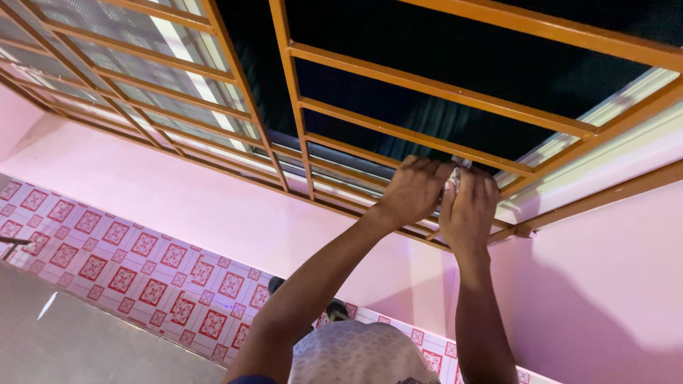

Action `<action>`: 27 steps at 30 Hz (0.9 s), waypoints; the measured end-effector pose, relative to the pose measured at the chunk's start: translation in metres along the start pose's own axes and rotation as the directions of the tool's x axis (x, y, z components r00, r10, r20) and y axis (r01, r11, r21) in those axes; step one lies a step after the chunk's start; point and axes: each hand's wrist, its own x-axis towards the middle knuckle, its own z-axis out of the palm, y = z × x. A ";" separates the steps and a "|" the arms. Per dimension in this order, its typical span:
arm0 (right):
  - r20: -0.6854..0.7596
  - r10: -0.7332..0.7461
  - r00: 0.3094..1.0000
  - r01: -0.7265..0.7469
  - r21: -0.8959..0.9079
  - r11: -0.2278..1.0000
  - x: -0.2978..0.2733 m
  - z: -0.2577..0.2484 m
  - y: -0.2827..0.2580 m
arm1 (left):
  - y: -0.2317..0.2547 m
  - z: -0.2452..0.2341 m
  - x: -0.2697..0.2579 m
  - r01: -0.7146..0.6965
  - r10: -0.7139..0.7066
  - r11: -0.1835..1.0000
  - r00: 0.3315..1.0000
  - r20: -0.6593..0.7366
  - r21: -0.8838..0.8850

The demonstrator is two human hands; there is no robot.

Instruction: The person wipes the individual bars of a metal window grille by hand using a cloth.

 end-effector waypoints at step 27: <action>0.190 0.051 0.980 -0.035 -0.087 0.996 0.054 0.071 -0.119 | -0.098 -0.084 -0.068 -0.050 0.036 0.998 0.961 -0.274 -0.041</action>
